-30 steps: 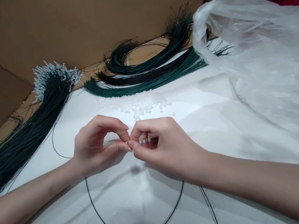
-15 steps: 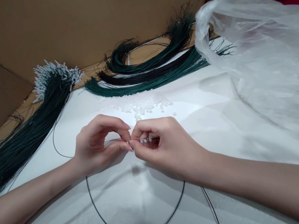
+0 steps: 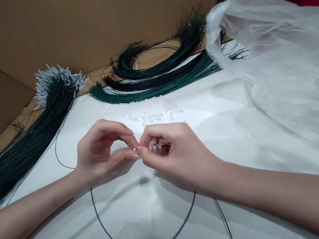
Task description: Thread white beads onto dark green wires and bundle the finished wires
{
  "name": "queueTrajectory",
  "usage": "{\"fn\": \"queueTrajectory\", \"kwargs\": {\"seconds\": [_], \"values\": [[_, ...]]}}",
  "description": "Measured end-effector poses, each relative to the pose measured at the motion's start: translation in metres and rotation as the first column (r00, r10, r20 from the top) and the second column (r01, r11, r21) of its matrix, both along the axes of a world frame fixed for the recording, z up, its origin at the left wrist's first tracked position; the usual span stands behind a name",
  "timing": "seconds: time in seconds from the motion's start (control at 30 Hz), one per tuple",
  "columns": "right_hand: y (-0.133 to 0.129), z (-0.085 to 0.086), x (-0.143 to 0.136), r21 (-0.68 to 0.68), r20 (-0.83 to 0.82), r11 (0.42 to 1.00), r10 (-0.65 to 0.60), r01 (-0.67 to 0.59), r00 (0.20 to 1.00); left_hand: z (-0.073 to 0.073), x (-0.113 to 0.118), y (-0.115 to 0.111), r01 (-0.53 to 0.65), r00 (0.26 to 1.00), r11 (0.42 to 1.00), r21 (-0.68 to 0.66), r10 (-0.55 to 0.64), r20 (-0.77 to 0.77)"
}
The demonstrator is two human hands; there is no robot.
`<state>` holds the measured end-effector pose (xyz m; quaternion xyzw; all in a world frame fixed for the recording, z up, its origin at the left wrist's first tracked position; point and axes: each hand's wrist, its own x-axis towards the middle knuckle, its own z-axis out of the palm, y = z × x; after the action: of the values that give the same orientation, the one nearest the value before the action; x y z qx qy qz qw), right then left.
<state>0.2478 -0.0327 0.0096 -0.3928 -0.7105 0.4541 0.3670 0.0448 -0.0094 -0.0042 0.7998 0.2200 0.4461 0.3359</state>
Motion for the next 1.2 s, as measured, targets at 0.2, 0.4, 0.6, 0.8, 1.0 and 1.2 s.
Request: {"fn": "queueTrajectory", "kwargs": {"seconds": [0.2,0.4,0.6,0.8,1.0,1.2], "values": [[-0.0007,0.0009,0.0003,0.022,0.002,1.0,-0.01,0.01,1.0,0.0003,-0.0009,-0.0006,0.008,1.0,0.999,-0.042,-0.007,0.01],[-0.0016,0.0012,0.0009,0.009,0.02,1.0,-0.01,0.01,1.0,0.0004,-0.0015,-0.0006,-0.011,1.0,0.998,-0.059,0.011,-0.001],[-0.0002,0.0019,0.0002,0.0,0.03,1.0,-0.004,0.004,1.0,0.0003,-0.0015,-0.0009,-0.013,1.0,0.997,-0.082,0.014,0.013],[0.0,0.0013,0.0004,0.011,0.032,1.0,-0.007,0.007,0.999,0.0021,0.0002,-0.0013,-0.018,1.0,0.996,-0.086,0.02,0.023],[-0.0007,0.0011,0.0005,0.0,0.029,1.0,-0.001,0.001,1.0,0.0029,-0.0004,-0.0007,-0.014,1.0,0.996,-0.092,0.016,0.027],[-0.0006,0.0008,0.0004,-0.003,0.029,1.0,-0.004,0.004,1.0,0.001,-0.0019,-0.0012,-0.031,1.0,0.998,-0.052,0.031,-0.001]]}}
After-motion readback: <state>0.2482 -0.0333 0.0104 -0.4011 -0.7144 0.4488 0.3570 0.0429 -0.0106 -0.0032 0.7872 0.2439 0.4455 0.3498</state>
